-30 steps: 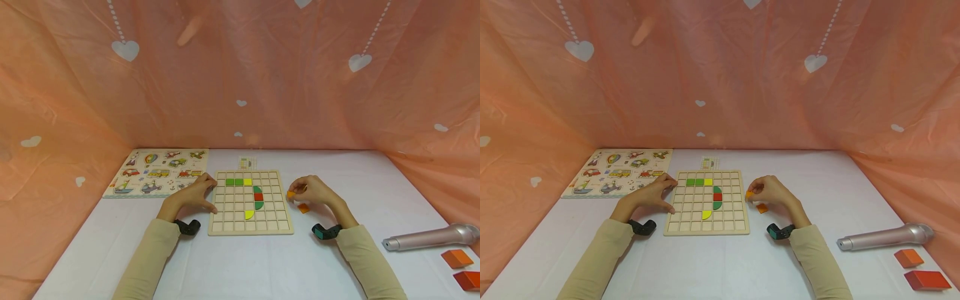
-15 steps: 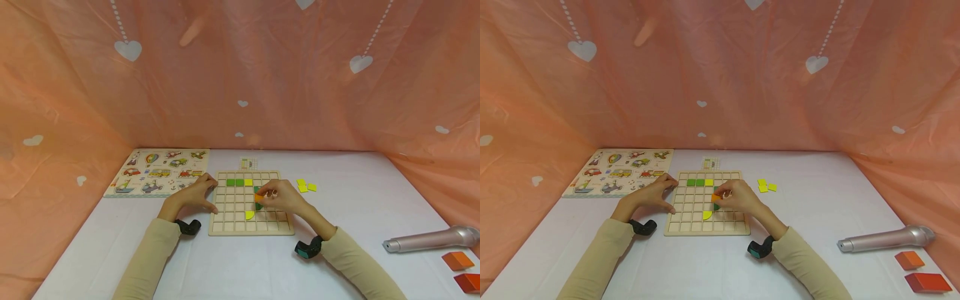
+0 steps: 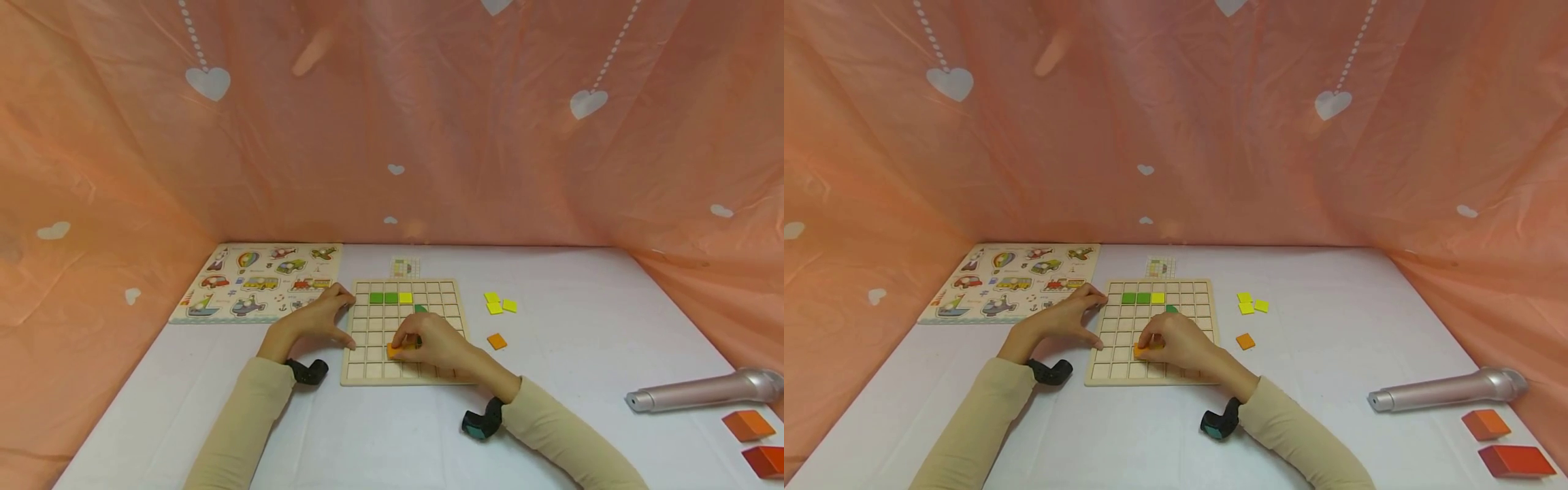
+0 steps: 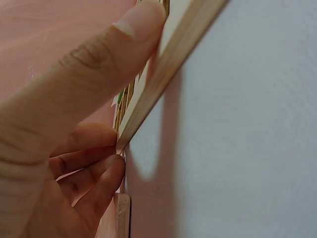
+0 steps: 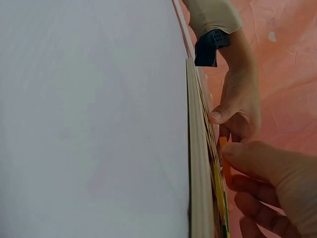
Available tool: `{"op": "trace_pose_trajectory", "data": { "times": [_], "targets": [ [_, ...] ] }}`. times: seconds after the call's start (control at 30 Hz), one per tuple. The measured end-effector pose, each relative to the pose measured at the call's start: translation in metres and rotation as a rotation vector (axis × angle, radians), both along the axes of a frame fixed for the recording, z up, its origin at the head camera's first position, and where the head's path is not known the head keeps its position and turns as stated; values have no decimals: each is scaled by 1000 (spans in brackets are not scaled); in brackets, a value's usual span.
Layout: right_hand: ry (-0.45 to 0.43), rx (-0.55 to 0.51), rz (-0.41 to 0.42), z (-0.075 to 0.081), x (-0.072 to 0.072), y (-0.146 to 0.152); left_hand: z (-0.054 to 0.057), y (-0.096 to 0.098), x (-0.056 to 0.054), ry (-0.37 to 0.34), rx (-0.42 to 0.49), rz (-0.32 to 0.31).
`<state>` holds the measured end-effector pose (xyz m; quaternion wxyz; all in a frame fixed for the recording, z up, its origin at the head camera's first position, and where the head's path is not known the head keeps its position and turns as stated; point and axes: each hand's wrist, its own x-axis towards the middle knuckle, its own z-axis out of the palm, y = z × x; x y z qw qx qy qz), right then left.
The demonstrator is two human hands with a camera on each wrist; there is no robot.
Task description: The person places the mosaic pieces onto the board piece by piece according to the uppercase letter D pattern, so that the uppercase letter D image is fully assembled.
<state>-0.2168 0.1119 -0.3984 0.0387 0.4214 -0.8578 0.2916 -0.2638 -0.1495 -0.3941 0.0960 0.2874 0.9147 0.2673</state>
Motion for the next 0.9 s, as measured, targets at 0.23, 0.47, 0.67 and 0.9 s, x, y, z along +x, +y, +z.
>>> {"op": "trace_pose_trajectory", "data": {
  "times": [0.23,0.47,0.67,0.9],
  "targets": [
    [7,42,9,-4,-2,-2,1,0,0,3,-3,5],
    [-19,43,27,-4,-3,-2,0,1,-1,4,-4,4],
    [-60,58,21,5,-1,7,1,2,0,0,-2,2],
    [-29,-99,-36,15,-2,36,2,2,1,-12,-6,11]
  ]
}}
